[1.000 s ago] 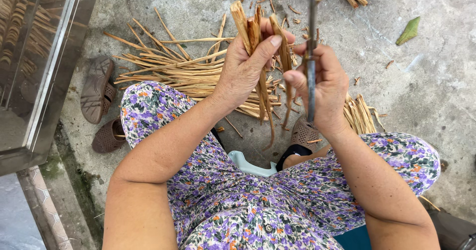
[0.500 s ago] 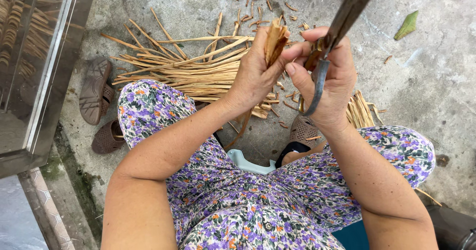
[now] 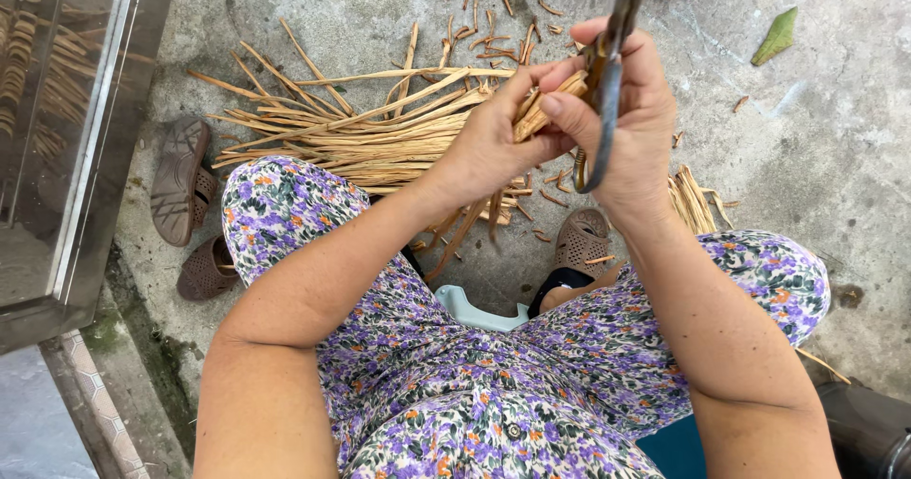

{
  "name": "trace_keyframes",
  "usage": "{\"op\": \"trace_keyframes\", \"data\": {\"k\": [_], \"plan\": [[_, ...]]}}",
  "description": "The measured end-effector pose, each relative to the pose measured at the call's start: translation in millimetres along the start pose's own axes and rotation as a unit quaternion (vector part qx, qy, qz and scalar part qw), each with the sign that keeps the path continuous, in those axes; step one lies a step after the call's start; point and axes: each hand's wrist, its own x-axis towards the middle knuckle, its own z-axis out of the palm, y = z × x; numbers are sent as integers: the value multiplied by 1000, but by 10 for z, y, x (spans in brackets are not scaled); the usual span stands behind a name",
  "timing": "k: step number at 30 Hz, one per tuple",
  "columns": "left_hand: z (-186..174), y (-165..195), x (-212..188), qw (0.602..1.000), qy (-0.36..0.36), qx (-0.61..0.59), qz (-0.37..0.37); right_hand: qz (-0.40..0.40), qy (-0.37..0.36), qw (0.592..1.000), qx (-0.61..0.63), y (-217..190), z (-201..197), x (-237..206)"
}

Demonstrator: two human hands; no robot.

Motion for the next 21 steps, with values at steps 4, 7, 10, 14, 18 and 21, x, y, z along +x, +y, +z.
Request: {"op": "trace_keyframes", "data": {"k": [4,7,10,14,18,21], "plan": [[-146,-38,12,870,-46,-389,-298,54,10,992,112,-107,-52,79],[-198,-92,4,812,-49,-519,-262,59,-11,989,134,-149,-72,102],[-185,-155,6,813,1,-491,-315,51,-13,992,117,-152,-85,107],[-150,-172,-17,851,53,-436,-288,44,-7,995,90,-128,-124,101],[-186,-125,-20,951,100,-196,-217,30,-11,999,-24,-107,-174,58],[-189,-66,-45,962,33,-170,-211,11,-12,995,-98,-88,-184,12]]}}
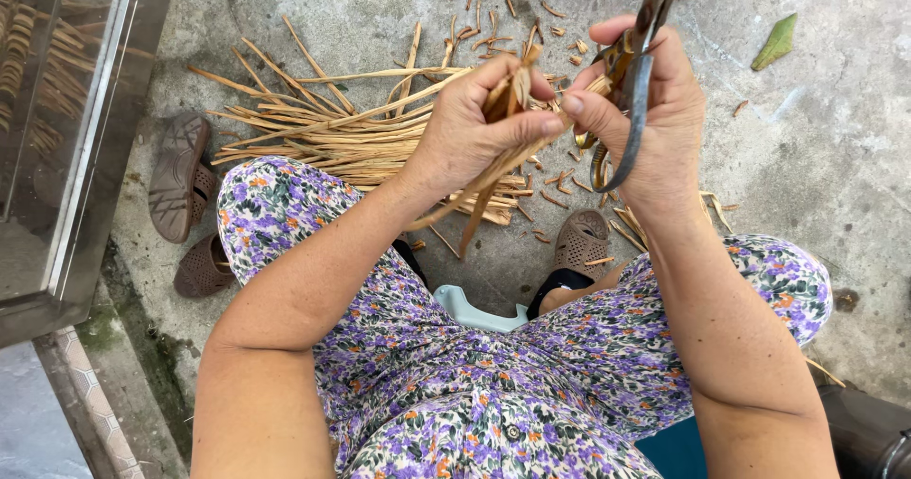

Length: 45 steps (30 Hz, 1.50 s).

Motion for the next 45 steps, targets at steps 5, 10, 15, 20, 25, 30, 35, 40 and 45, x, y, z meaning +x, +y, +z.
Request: {"op": "trace_keyframes", "data": {"k": [5,10,15,20,25,30,35,40,45], "plan": [[36,-15,15,999,-8,45,-10,0,-11,999,40,22,25,-36],[-19,-52,59,996,67,-10,53,18,-9,999,-39,60,40,-34],[-125,-36,78,986,141,-85,32,25,-43,974,-221,128,123,-94],[-159,-12,59,987,137,-67,41,-2,-46,956,-290,133,212,-111],[-145,19,54,988,139,-53,49,9,-23,943,-333,133,252,-97],[-160,37,59,988,149,-35,31,-65,-11,947,-314,167,266,-105],[-140,24,56,987,149,-59,24,-31,-6,971,-239,174,299,-106],[-128,17,85,986,135,-83,41,107,14,984,-144,219,243,-60],[-123,-29,102,988,104,-102,56,26,-27,999,-17,338,210,-35]]}}
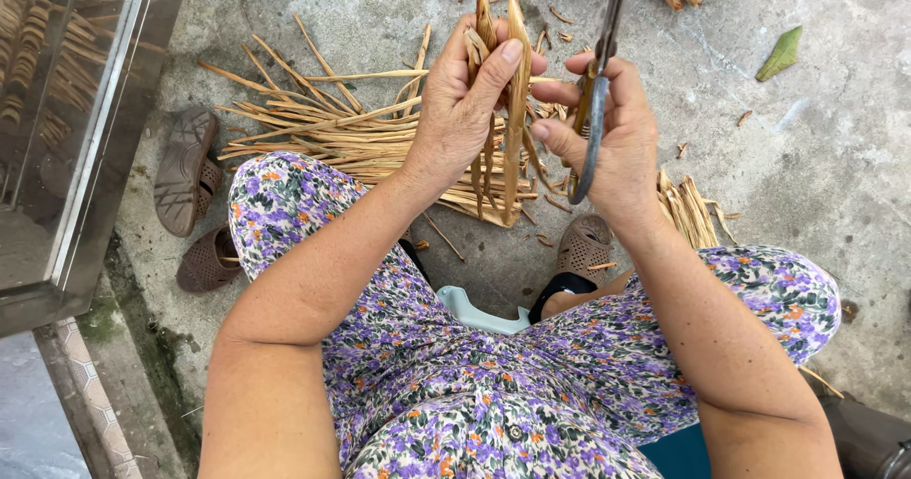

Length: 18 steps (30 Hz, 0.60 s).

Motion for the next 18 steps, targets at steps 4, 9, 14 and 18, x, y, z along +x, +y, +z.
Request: {"op": "trace_keyframes", "data": {"k": [4,9,14,18], "plan": [[50,-52,-51,999,-7,-20,31,21,-2,1000,-16,71,152,19],[145,-28,-156,999,-6,-27,22,-3,-16,999,-29,92,320,24],[93,46,-186,997,-56,-58,17,59,17,998,14,52,345,20],[97,28,-179,997,-59,6,44,71,16,997,17,-107,410,76]]}}
